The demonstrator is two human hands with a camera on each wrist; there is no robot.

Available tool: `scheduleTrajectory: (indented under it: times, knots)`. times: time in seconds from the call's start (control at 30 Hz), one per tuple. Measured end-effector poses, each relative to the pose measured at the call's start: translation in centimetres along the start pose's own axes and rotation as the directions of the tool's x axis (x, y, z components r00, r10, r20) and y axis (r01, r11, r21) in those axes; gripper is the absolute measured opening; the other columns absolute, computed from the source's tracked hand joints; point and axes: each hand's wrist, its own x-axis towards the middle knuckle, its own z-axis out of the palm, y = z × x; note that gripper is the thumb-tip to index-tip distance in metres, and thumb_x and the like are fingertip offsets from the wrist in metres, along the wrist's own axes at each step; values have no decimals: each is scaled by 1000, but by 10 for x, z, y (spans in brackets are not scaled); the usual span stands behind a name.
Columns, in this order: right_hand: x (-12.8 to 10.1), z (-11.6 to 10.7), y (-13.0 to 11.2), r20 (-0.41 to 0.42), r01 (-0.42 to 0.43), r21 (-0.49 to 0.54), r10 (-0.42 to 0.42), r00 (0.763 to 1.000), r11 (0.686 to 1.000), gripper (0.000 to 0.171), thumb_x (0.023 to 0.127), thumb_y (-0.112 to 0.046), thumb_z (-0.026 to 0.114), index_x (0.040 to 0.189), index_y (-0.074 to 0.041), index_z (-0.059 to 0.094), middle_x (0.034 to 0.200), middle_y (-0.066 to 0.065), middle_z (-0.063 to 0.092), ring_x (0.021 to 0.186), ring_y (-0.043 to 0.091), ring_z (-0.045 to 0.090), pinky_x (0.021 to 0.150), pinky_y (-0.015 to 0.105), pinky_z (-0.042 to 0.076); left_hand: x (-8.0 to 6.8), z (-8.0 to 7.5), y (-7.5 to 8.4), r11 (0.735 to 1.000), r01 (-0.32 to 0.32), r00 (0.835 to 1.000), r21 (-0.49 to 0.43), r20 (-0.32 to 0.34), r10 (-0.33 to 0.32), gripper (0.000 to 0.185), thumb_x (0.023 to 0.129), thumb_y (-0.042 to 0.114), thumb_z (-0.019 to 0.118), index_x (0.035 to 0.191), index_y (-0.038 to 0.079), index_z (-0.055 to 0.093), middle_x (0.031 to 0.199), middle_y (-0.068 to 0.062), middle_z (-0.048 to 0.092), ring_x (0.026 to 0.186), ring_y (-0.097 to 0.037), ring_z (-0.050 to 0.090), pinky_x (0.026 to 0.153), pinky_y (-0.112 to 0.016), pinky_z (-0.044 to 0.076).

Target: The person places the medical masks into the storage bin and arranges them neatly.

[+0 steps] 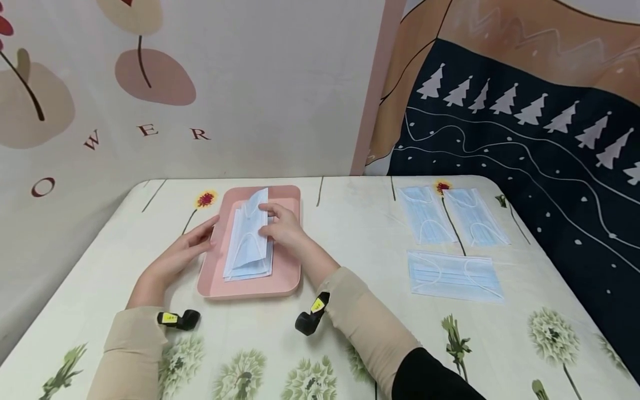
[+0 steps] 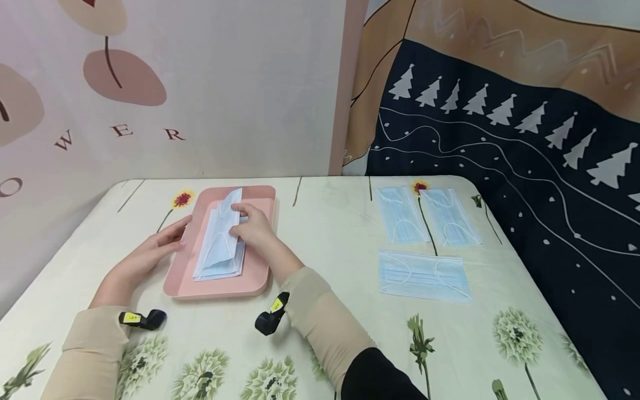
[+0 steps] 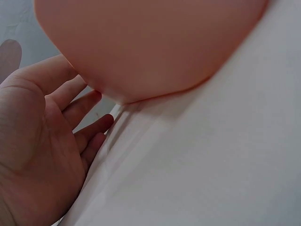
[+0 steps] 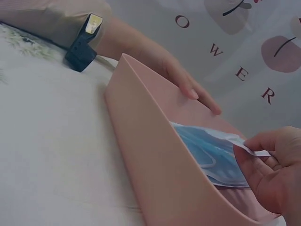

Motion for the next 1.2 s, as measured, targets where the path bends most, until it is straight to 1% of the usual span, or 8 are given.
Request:
scheduleTrajectory:
  times: [0.17,0.3,0.37,0.4,0.53,0.93,1.13,1.2]
  knots:
    - [0,1,2,9,-11,-94,12,1000,996,60,77,14,69,131,-9,58,107,2,56,81,13,57,59,25,52,-1,0,2,1000,11,1000,7,-2,-11,69,98,23,56,155,18,18,157,-16,14,142,-35,11,111,-55,8]
    - [0,3,4,9,-12,-201,14,1000,980,59,78,10,71,131,-10,58,115,5,56,94,17,57,67,24,53,-1,0,1,1000,8,1000,12,-3,-8,69,98,25,57,155,19,18,157,-15,15,142,-34,12,109,-21,21]
    - [-1,3,5,4,-16,-268,18,1000,963,59,77,7,73,132,-11,58,120,6,57,103,19,56,73,25,52,-1,0,1,1000,5,1000,12,-3,-5,68,98,24,57,155,19,19,157,-15,16,142,-34,12,108,-19,22]
    - [-1,3,5,2,-16,-308,17,1000,951,60,77,6,73,132,-12,57,121,7,57,106,20,55,77,25,52,-1,1,0,1000,3,1000,10,-4,-3,68,98,24,57,155,19,19,157,-15,16,142,-34,12,108,-19,22]
    - [-2,4,7,3,-8,-433,11,1000,902,63,76,2,76,134,-13,56,124,7,58,113,22,54,89,28,47,0,1,0,1000,3,1000,8,-9,-3,68,98,23,57,154,18,20,157,-16,17,142,-35,12,111,-54,9]
    - [-4,10,8,32,33,-638,-17,999,769,67,78,-6,79,139,-13,52,138,5,50,130,20,43,104,29,35,-1,1,2,1000,12,1000,6,-14,-12,69,98,22,57,155,17,18,157,-16,15,142,-35,11,111,-54,9]
    - [-4,12,7,36,46,-732,-28,999,679,64,79,-15,79,138,-13,53,136,5,45,122,20,48,100,25,38,-1,1,0,1000,4,1000,20,-11,-4,68,98,23,57,155,18,19,157,-14,16,143,-33,12,103,-12,24]
    - [-4,13,6,33,47,-762,-34,999,646,63,79,-17,80,137,-13,55,138,5,43,121,20,48,99,24,39,-1,1,-1,1000,3,1000,26,-10,-3,68,98,23,57,155,19,19,157,-14,16,143,-33,12,102,-11,24]
